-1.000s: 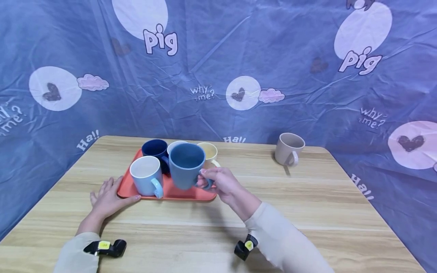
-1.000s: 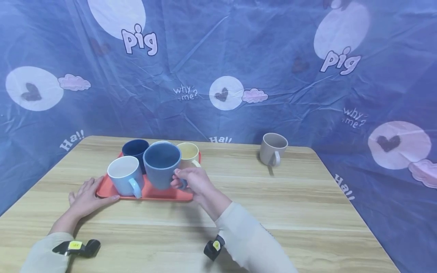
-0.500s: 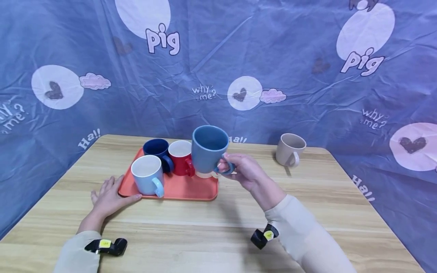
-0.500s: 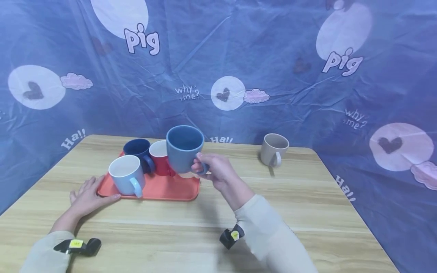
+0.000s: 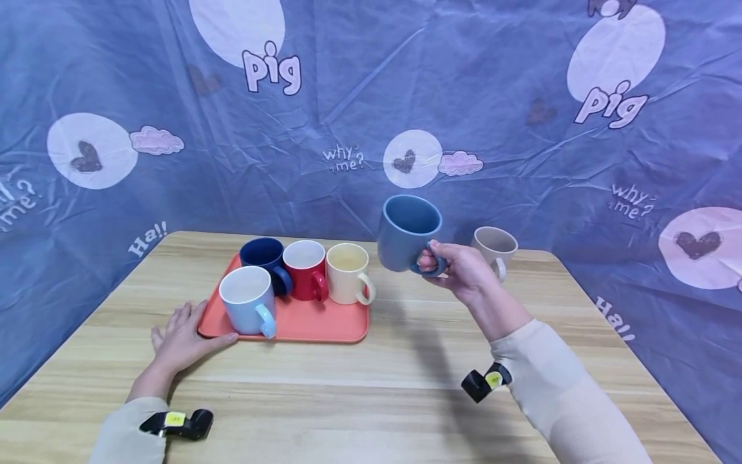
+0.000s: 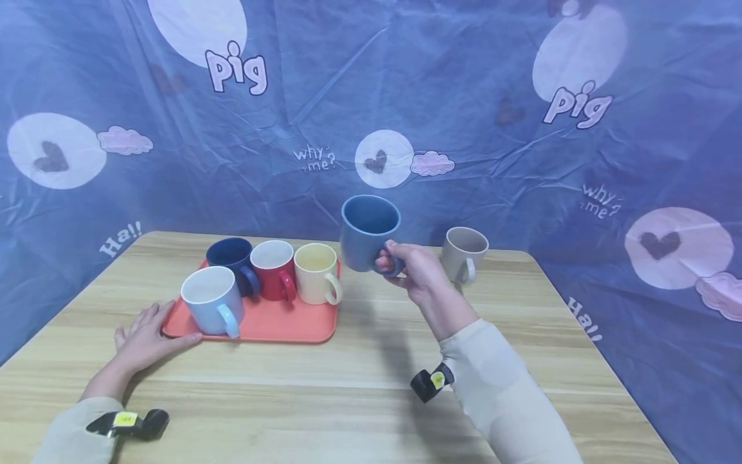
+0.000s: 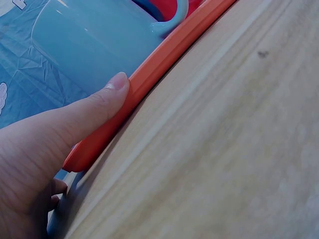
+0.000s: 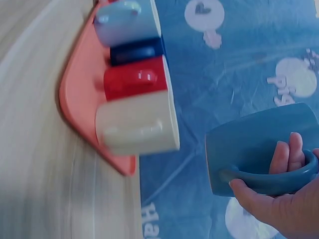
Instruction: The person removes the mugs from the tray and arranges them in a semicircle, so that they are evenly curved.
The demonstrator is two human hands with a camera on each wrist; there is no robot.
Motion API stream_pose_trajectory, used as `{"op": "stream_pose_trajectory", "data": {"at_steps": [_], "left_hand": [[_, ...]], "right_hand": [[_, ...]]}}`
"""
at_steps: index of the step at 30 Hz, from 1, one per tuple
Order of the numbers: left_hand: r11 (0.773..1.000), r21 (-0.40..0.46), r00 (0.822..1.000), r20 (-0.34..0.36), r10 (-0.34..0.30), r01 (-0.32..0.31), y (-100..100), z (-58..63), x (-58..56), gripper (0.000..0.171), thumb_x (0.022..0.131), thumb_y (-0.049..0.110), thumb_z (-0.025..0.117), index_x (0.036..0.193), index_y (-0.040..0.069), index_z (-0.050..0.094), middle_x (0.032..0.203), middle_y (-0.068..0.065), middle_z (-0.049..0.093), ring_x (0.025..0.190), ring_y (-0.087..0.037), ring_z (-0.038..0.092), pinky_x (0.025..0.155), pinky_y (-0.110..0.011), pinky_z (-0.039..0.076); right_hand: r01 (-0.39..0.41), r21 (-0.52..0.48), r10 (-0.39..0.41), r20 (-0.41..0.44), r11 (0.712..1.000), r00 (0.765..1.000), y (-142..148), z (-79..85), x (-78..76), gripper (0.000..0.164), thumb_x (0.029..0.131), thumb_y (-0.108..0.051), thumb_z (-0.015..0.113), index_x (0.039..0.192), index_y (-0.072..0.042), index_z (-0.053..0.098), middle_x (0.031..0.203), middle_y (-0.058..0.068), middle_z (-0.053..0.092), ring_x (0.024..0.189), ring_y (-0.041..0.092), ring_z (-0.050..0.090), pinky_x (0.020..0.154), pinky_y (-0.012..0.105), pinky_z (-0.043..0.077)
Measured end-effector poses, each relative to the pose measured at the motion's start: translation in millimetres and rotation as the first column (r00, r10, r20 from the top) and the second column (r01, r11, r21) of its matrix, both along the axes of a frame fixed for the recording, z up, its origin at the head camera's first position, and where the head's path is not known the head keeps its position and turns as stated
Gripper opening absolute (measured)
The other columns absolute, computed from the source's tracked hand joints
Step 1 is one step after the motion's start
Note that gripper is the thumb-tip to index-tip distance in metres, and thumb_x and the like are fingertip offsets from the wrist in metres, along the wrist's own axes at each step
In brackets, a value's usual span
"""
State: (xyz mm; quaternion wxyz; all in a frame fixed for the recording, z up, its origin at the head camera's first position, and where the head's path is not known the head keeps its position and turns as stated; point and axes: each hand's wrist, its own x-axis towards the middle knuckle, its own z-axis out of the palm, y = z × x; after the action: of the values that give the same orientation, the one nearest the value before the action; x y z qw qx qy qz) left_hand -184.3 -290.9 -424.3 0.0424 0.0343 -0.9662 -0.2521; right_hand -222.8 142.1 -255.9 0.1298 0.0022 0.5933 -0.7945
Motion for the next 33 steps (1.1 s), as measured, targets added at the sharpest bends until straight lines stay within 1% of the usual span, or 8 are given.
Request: {"op": "stream_pose_trajectory", "data": {"at_steps": [3, 8, 14, 17, 21, 24, 29, 33], "left_hand": [[1.0, 0.004, 1.0, 0.004, 0.004, -0.004, 0, -0.4, 0.3, 0.107, 0.063, 0.063, 0.06, 0.134, -0.004, 0.017, 0.131, -0.038, 0.008, 0.12, -0.05, 0.0, 0.082, -0.066, -0.012], [1.0, 0.006, 1.0, 0.004, 0.003, -0.003, 1, 0.6, 0.2, 0.107, 0.063, 0.063, 0.06, 0.134, -0.005, 0.017, 0.131, -0.038, 0.008, 0.12, -0.05, 0.0, 0.082, -0.066, -0.013], [1.0, 0.013, 1.0, -0.002, 0.006, -0.006, 1, 0.1, -0.2, 0.107, 0.063, 0.063, 0.06, 0.134, -0.005, 0.018, 0.131, -0.038, 0.008, 0.12, -0.05, 0.0, 0.083, -0.064, -0.015], [1.0, 0.013, 1.0, -0.012, 0.01, -0.01, 1, 0.4, 0.1, 0.107, 0.062, 0.063, 0.061, 0.134, -0.004, 0.019, 0.131, -0.038, 0.009, 0.12, -0.05, 0.0, 0.083, -0.064, -0.015], [1.0, 0.013, 1.0, -0.016, 0.011, -0.011, 1, 0.7, 1.0, 0.106, 0.062, 0.063, 0.061, 0.133, -0.004, 0.019, 0.131, -0.038, 0.009, 0.12, -0.05, 0.001, 0.083, -0.064, -0.014], [1.0, 0.016, 1.0, -0.007, 0.01, -0.01, 0, 0.5, 1.2, 0.107, 0.063, 0.063, 0.06, 0.133, -0.005, 0.019, 0.131, -0.038, 0.009, 0.119, -0.05, 0.0, 0.083, -0.064, -0.015], [1.0, 0.016, 1.0, 0.004, 0.011, -0.011, 0, 0.5, 0.6, 0.107, 0.063, 0.064, 0.06, 0.133, -0.005, 0.018, 0.131, -0.038, 0.008, 0.119, -0.05, -0.001, 0.083, -0.064, -0.015], [1.0, 0.015, 1.0, 0.002, 0.01, -0.01, 0, 2.2, 0.9, 0.107, 0.063, 0.064, 0.06, 0.133, -0.005, 0.018, 0.131, -0.038, 0.008, 0.119, -0.05, 0.0, 0.083, -0.064, -0.015]], "right_hand": [[0.02, -0.003, -0.02, 0.024, 1.0, 0.999, 9, 0.6, -5.2, 0.031, 0.09, -0.007, 0.043, 0.065, -0.005, 0.062, 0.058, 0.004, 0.06, 0.059, 0.011, 0.06, 0.083, 0.039, 0.036], [0.053, -0.044, -0.05, 0.057, 0.998, 0.997, 22, -0.1, -13.2, 0.03, 0.09, -0.007, 0.043, 0.067, -0.005, 0.062, 0.059, 0.005, 0.061, 0.058, 0.012, 0.061, 0.072, 0.034, 0.042], [0.084, -0.067, -0.077, 0.103, 0.994, 0.992, 36, 0.6, -22.0, 0.029, 0.09, -0.009, 0.043, 0.067, -0.003, 0.059, 0.058, 0.006, 0.06, 0.057, 0.013, 0.06, 0.07, 0.032, 0.041], [0.115, -0.093, -0.102, 0.14, 0.989, 0.985, 41, 0.1, -25.5, 0.028, 0.09, -0.01, 0.044, 0.067, -0.002, 0.058, 0.057, 0.007, 0.059, 0.057, 0.013, 0.06, 0.072, 0.032, 0.039], [0.15, -0.119, -0.127, 0.179, 0.982, 0.976, 46, -3.1, -30.4, 0.027, 0.09, -0.011, 0.044, 0.068, -0.004, 0.057, 0.058, 0.005, 0.06, 0.057, 0.012, 0.06, 0.078, 0.033, 0.033], [0.168, -0.117, -0.145, 0.184, 0.979, 0.972, 49, -8.0, -34.2, 0.026, 0.091, -0.011, 0.043, 0.069, -0.006, 0.056, 0.058, 0.004, 0.059, 0.057, 0.012, 0.06, 0.081, 0.033, 0.03], [0.201, -0.086, -0.184, 0.17, 0.976, 0.968, 54, -19.2, -39.1, 0.026, 0.091, -0.012, 0.042, 0.07, -0.007, 0.056, 0.056, 0.004, 0.06, 0.055, 0.011, 0.06, 0.082, 0.034, 0.03], [0.218, -0.07, -0.206, 0.153, 0.973, 0.966, 57, -28.3, -41.7, 0.023, 0.091, -0.012, 0.042, 0.072, -0.008, 0.055, 0.055, 0.003, 0.06, 0.054, 0.011, 0.06, 0.083, 0.036, 0.027]]}}
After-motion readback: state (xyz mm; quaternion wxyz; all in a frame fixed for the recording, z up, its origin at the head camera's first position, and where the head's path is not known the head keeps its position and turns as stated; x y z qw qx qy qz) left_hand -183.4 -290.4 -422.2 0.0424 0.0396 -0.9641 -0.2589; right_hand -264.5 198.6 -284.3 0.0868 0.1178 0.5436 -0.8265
